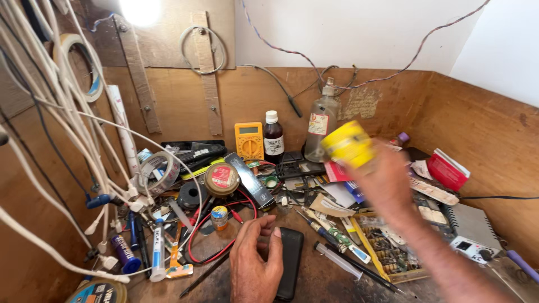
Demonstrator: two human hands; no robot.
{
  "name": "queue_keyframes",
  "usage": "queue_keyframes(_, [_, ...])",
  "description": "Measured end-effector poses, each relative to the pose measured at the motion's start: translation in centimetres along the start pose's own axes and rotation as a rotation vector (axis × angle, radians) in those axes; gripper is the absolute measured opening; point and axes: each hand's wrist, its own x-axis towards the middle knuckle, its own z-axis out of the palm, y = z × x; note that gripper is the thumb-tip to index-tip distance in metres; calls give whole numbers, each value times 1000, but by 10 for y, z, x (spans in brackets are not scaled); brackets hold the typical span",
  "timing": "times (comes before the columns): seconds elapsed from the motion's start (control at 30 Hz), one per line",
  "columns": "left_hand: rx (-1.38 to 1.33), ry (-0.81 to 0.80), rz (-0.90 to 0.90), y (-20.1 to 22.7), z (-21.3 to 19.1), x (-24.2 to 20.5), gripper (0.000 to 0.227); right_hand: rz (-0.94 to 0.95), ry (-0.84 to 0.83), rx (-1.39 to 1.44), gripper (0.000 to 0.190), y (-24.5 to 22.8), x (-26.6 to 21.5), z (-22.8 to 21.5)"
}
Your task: The person disassembles a black mobile phone on a cluttered workbench. They remove the back cover, battery, and internal components, then separate the front screen and keypad assembly from the main body.
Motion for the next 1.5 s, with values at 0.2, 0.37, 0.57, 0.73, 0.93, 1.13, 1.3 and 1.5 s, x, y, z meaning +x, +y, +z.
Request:
queue_keyframes(0.2, [-3, -10, 6, 4, -2, 0, 32, 404, -115, -310, 81, 100, 45, -11])
queue_keyframes(0.37, [-13, 9, 49, 3, -2, -2, 31, 359, -73, -392, 92, 156, 56, -6])
queue_keyframes(0.57, [5, 14, 96, -1, -2, -2, 27, 44, -53, -338, 55, 111, 20, 0])
queue_keyframes(0.73, [-8, 4, 104, -1, -2, -3, 19, 45, -385, 2, 29, 19, -22, 8])
queue_keyframes(0.93, [-34, -22, 30, 3, -4, -5, 18, 32, -582, -48, 29, -35, -42, 12])
queue_keyframes(1.13, [-37, -15, 105, -1, -4, -4, 17, -207, -470, 67, 25, -36, -43, 24])
queue_keyframes(1.3, [-32, -7, 132, -5, -3, -4, 18, -294, -548, -103, 45, -33, -41, 42])
queue_keyframes(1.5, [-36, -11, 115, -6, -3, -4, 18, -372, -541, -230, 42, -38, -41, 44])
